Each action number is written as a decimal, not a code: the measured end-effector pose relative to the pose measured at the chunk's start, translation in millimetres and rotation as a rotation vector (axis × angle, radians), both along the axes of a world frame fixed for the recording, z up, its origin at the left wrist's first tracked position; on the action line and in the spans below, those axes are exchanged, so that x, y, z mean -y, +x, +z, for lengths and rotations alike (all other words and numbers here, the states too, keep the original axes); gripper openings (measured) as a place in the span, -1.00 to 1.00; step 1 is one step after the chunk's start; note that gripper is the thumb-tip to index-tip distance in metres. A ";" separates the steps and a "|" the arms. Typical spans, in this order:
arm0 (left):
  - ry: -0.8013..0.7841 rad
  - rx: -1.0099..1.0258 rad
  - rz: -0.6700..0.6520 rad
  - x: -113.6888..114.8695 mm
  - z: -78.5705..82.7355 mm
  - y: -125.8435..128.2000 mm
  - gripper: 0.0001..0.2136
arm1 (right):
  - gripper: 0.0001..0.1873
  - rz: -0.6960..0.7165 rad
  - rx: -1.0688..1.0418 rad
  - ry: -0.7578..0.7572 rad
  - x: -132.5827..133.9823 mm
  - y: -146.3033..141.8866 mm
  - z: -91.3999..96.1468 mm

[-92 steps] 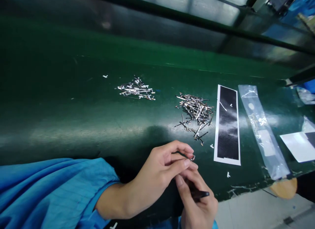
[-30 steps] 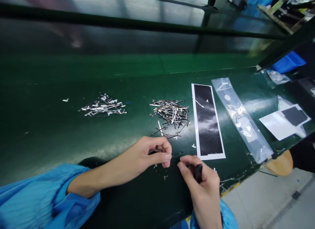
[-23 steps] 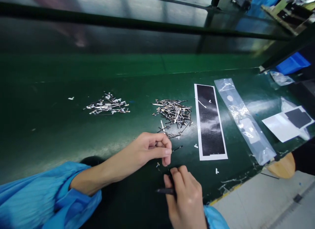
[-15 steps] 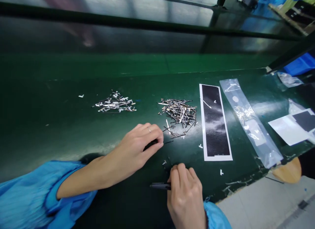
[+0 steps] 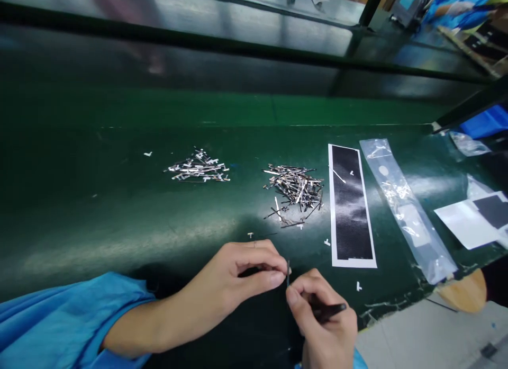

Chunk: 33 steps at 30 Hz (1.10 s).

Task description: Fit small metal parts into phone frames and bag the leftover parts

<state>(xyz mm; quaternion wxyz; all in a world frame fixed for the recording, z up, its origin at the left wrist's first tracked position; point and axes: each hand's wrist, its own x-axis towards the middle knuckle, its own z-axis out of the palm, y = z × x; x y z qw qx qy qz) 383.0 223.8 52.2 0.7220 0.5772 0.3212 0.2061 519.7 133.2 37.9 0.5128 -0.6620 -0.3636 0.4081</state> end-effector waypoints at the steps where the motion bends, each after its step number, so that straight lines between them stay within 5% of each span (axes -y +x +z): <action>1: -0.122 0.061 0.019 0.3 0.1 1.6 -0.89 | -0.86 0.000 -0.127 -0.020 -0.5 -0.4 -0.7; 5: -0.508 0.222 0.033 1.9 2.0 5.8 -0.92 | -0.87 -0.011 -0.570 -0.117 -4.8 -4.0 -0.7; 10: -0.607 0.260 -0.022 3.7 6.3 6.3 -0.90 | -0.89 -0.014 -0.811 -0.177 -5.7 -11.0 -1.8; 18: -0.428 0.161 0.049 0.5 11.0 3.3 -0.88 | -0.85 0.029 -0.602 -0.136 -2.2 -8.7 -1.4; 27: -0.483 0.090 0.023 4.2 9.9 4.7 -0.89 | -0.84 0.016 -0.545 -0.139 2.2 -6.9 -4.0; 33: -0.450 0.029 0.027 2.3 9.2 5.7 -0.94 | -0.82 -0.001 -0.317 0.003 9.5 23.6 8.6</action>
